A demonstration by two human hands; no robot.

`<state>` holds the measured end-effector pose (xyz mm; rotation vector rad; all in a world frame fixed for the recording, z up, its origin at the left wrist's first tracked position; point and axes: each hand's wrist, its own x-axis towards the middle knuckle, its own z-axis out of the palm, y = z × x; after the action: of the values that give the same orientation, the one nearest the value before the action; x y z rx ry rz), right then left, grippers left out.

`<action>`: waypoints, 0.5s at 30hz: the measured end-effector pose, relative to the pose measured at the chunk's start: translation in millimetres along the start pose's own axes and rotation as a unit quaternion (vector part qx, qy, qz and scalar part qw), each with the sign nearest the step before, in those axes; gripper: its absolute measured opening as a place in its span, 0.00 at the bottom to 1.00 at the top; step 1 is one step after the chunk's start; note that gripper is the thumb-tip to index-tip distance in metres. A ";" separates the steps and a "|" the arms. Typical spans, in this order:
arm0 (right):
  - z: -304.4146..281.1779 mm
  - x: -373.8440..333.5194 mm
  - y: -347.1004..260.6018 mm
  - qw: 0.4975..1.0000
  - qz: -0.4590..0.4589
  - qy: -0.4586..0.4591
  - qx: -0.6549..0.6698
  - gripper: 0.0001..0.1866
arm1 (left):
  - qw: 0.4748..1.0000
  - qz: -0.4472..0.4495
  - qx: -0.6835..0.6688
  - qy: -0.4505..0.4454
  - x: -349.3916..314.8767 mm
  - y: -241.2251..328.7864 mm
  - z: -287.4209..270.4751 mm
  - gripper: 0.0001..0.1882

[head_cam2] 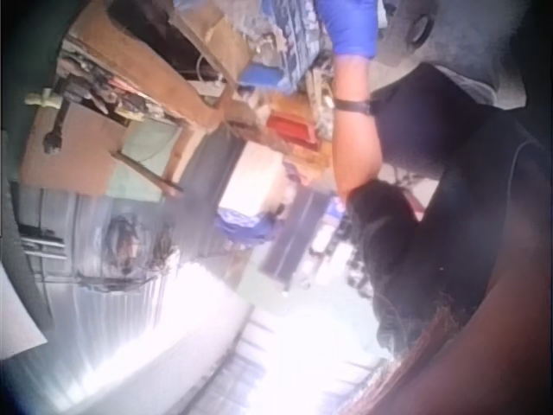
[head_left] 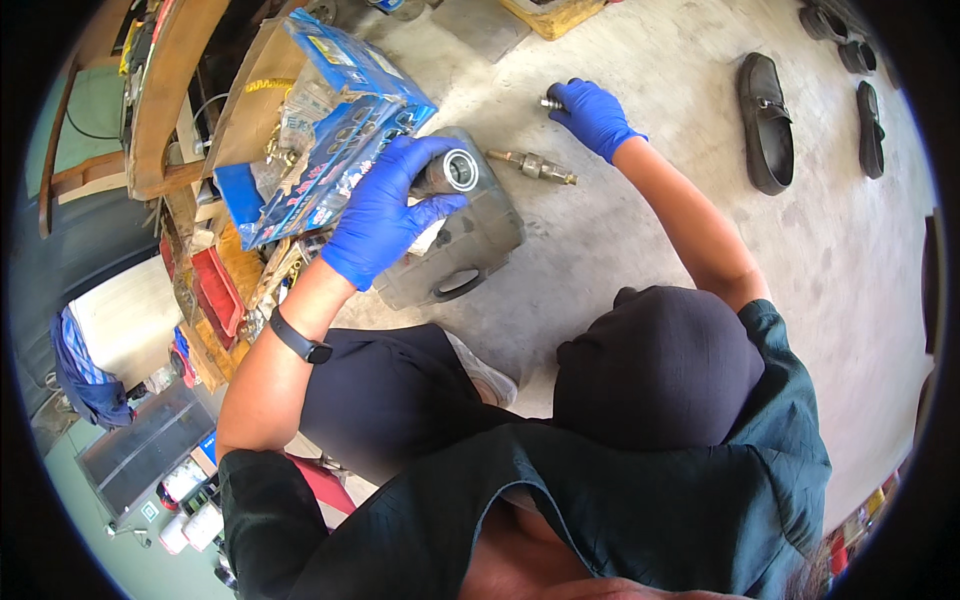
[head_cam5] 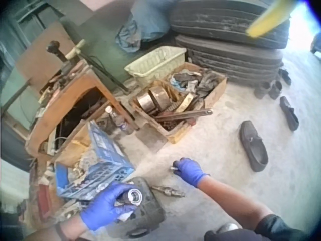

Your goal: The person sits on the floor and assembles small cylindrical metal parts by hand, repeatedly connecting and disconnecting them. They wipe the parts with a cloth and handle a small yellow box containing additional components.

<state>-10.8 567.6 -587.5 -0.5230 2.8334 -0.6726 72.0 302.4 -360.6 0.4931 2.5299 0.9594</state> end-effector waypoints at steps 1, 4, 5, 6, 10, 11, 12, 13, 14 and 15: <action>-0.4 -7.2 -1.5 0.996 0.024 0.023 0.085 0.14 | 1.000 -0.013 -0.010 0.000 -0.1 -0.9 0.6 0.27; -6.0 -24.4 -8.6 0.978 0.058 0.045 0.193 0.16 | 0.999 -0.047 -0.024 -0.007 1.6 -4.7 -1.5 0.26; -8.1 -29.4 -10.8 0.976 0.063 0.044 0.205 0.17 | 0.998 -0.055 -0.024 -0.008 1.4 -7.7 -1.7 0.26; -6.4 -34.5 -11.1 0.984 0.066 0.020 0.167 0.16 | 0.998 -0.063 -0.024 -0.009 0.6 -10.9 -1.9 0.26; 12.6 -53.7 -1.2 0.995 0.056 0.054 -0.067 0.12 | 0.995 -0.091 -0.026 -0.031 4.5 -12.7 0.9 0.27; 13.5 -55.8 -9.3 0.995 0.026 0.073 -0.057 0.13 | 0.994 -0.102 -0.027 -0.036 3.3 -13.4 0.6 0.27; 15.2 -57.0 -19.5 0.995 -0.004 0.093 -0.047 0.14 | 0.994 -0.103 -0.024 -0.031 1.3 -15.6 0.6 0.27; 13.5 -59.5 -32.0 0.992 -0.034 0.113 -0.039 0.14 | 0.994 -0.103 -0.022 -0.026 -0.6 -18.1 1.4 0.27; 16.2 -63.6 -45.4 0.995 -0.054 0.072 -0.044 0.16 | 0.994 -0.103 -0.020 -0.022 -0.7 -20.1 2.5 0.27; 16.9 -64.4 -57.7 0.994 -0.074 0.023 -0.080 0.15 | 0.994 -0.105 -0.025 -0.024 0.0 -21.1 3.1 0.26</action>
<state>69.8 536.9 -569.5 -0.7603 2.9298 -0.4888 69.6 289.3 -377.2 0.2269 2.4499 0.9177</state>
